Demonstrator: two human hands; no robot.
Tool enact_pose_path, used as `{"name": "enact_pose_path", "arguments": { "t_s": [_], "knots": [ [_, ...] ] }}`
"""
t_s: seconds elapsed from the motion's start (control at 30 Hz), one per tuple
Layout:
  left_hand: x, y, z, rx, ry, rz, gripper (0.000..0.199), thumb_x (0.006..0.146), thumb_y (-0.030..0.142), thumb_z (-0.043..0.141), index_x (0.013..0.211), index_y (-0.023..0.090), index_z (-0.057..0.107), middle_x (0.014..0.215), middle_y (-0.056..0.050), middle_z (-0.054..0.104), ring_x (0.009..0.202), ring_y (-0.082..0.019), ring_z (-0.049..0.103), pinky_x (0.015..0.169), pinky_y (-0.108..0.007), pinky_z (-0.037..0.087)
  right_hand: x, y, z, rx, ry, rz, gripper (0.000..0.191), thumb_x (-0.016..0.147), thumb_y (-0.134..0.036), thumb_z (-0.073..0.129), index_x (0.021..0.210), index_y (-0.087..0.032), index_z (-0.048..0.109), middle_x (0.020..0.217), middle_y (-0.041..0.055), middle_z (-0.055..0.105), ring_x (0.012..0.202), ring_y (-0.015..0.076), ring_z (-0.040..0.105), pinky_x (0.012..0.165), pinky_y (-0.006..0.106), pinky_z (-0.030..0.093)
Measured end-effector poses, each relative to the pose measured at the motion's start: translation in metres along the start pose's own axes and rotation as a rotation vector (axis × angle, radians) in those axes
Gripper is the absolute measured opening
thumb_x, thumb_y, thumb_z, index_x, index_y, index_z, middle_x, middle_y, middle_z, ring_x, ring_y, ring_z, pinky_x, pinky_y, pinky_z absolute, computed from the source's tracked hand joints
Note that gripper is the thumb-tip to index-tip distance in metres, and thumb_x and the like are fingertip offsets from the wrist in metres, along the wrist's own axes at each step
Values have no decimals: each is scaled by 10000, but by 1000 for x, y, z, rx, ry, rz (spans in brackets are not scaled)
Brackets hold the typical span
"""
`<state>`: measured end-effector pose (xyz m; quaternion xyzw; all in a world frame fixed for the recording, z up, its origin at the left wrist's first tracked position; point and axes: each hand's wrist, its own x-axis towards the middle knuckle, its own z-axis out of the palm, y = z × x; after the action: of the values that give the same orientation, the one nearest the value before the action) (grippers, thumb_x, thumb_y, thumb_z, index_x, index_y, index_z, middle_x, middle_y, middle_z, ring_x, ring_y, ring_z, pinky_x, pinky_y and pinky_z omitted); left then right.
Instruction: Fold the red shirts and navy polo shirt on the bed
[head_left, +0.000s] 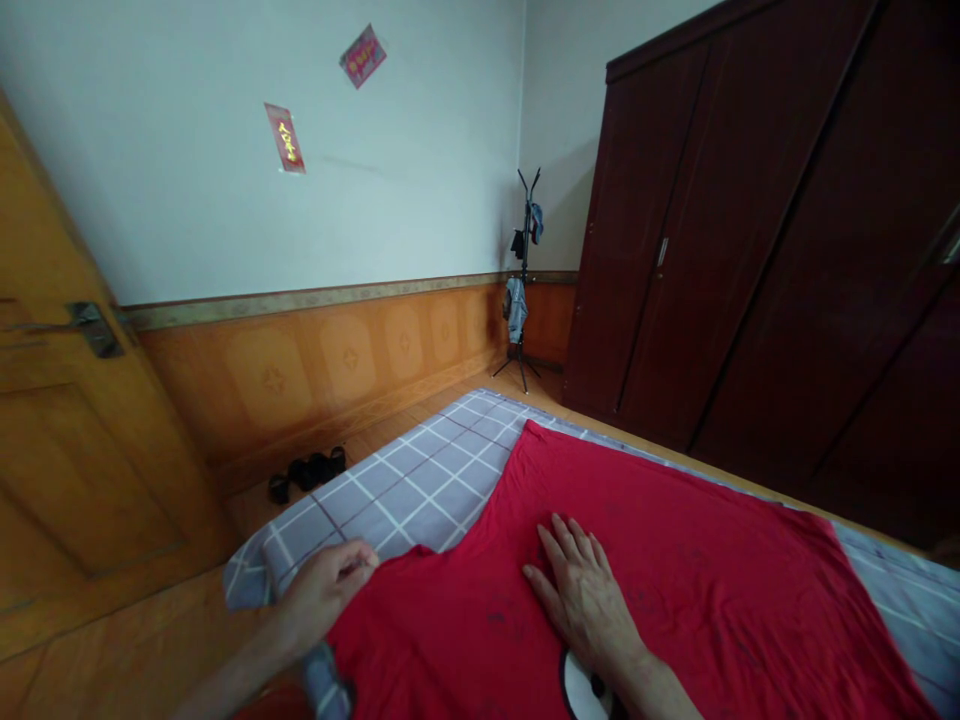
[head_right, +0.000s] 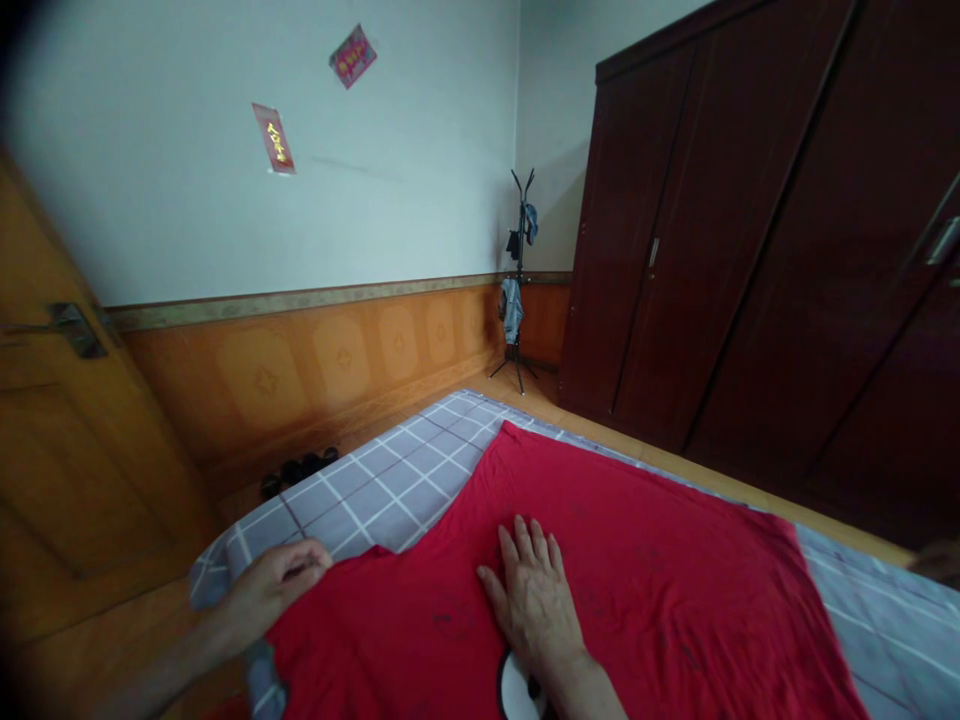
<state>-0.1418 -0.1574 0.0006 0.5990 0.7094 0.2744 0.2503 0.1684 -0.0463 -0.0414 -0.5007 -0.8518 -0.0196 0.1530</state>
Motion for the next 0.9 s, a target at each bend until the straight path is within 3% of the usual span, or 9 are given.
{"name": "enact_pose_path", "arguments": {
  "t_s": [0.1,0.23,0.33,0.4,0.5,0.63,0.7,0.9],
  "knots": [
    [-3,6,-6,284,177,48,236,876,264,354,802,211,572,795,-14,620,808,-185,586,758,-282,416,0,-1,0,-2,-14,5,574,916,-514,372,1327,-135,503,1431,148,390,1331,331,322,1069,499,289],
    [-23,33,25,327,56,265,213,890,340,452,1001,248,609,1041,-36,623,979,-190,570,882,-302,418,0,0,3,2,31,-4,566,913,-512,384,1319,-138,510,1418,149,413,1324,328,334,1069,499,278],
    [-30,44,48,388,-17,263,512,776,392,627,1246,222,517,1247,-77,549,1153,-251,491,985,-370,378,-1,0,3,-9,45,-17,566,915,-510,381,1307,-124,516,1407,161,426,1316,325,344,1060,498,283],
    [-28,44,51,432,-4,231,582,782,402,619,1301,186,472,1285,-107,521,1196,-271,457,1008,-394,357,-2,-1,1,-23,32,-20,566,919,-503,375,1304,-113,514,1403,168,428,1310,326,348,1054,497,287],
    [-22,36,39,442,60,198,442,863,371,517,1261,180,497,1184,-99,571,1106,-235,520,955,-352,389,-3,-1,-2,-40,16,-39,564,926,-492,374,1310,-98,500,1406,176,420,1312,330,334,1055,495,277],
    [-20,23,24,453,44,154,155,868,257,476,902,198,615,882,-28,615,850,-182,582,766,-284,416,-1,0,1,-56,17,-59,571,932,-499,354,1318,-98,482,1405,185,412,1305,337,323,1039,499,279],
    [-22,21,23,437,60,153,152,859,221,455,798,196,592,821,-14,597,792,-165,567,719,-268,398,-1,1,3,-58,17,-62,573,933,-499,349,1318,-95,479,1396,190,416,1295,339,327,1032,493,278],
    [-27,25,19,211,184,159,119,819,234,420,745,188,502,722,19,530,714,-138,507,700,-254,386,-1,3,6,-65,54,-89,564,935,-504,338,1304,-105,486,1390,184,420,1273,336,344,1010,483,302]
  ]
}}
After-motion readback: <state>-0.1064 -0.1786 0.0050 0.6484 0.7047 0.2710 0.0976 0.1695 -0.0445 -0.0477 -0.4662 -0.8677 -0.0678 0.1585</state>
